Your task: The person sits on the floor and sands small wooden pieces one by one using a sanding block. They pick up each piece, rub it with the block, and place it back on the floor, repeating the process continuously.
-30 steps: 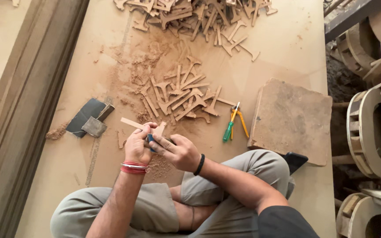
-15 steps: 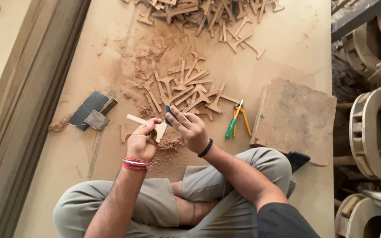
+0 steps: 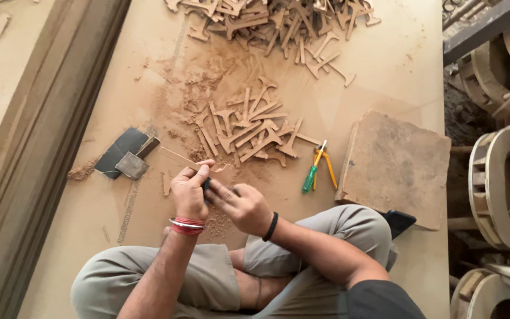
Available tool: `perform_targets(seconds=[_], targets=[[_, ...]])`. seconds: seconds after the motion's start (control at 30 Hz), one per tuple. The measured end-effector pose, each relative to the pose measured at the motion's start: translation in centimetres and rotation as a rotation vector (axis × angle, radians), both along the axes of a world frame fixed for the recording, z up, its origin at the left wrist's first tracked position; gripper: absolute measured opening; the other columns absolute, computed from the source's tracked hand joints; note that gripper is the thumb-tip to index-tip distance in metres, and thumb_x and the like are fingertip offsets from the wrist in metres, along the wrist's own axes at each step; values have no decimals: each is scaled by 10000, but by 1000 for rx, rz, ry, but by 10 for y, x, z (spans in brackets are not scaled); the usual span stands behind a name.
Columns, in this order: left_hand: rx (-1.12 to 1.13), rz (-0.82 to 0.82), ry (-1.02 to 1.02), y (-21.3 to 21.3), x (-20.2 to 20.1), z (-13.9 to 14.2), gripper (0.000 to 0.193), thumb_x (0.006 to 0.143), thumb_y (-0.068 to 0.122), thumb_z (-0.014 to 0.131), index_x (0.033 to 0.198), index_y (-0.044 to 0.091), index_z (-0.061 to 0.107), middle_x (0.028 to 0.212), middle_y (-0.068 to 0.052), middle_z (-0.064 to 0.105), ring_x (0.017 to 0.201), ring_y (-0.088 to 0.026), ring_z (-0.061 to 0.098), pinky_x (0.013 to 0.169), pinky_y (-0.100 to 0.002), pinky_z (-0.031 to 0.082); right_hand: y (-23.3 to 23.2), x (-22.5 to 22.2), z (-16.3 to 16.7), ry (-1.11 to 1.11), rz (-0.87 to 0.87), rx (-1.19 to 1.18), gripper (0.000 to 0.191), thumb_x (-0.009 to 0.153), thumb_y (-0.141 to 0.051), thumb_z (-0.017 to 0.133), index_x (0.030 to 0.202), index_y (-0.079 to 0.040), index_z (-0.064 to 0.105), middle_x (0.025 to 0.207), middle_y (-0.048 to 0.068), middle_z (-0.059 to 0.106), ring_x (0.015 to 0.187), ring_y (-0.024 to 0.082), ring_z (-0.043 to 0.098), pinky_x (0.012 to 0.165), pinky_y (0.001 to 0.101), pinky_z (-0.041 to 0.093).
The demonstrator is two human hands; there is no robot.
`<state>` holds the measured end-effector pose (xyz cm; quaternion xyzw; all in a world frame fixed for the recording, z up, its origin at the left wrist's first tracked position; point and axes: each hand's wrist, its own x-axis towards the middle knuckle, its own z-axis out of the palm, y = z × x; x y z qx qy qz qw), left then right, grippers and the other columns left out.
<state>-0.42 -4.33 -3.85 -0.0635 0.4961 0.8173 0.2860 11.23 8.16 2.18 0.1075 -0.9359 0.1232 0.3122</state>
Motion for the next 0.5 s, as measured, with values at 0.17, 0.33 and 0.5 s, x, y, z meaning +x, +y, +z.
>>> perform_targets(seconds=[0.17, 0.33, 0.5], targets=[[135, -33, -18, -3, -1, -4, 123, 1012, 42, 706, 1058, -22, 800, 774, 21, 605, 567, -59, 484, 494, -213, 387, -5, 3, -4, -27, -186, -69, 402, 866, -60, 644, 1259, -36, 723, 1380, 124, 665, 814, 239, 628, 753, 353, 540], [5, -12, -46, -3, -2, -9, 119, 969, 26, 660, 1025, -19, 754, 832, -1, 692, 647, -79, 584, 575, -226, 459, -1, 0, -4, 28, -18, -9, 353, 886, -43, 655, 1224, -101, 736, 1368, 108, 667, 780, 208, 607, 742, 337, 550], [129, -52, -85, -3, -3, -8, 122, 991, 39, 699, 1030, -18, 800, 761, 25, 592, 557, -66, 444, 493, -223, 353, 3, -3, 3, -48, -253, -102, 445, 847, -44, 644, 1280, -36, 743, 1394, 120, 667, 804, 226, 619, 761, 353, 562]])
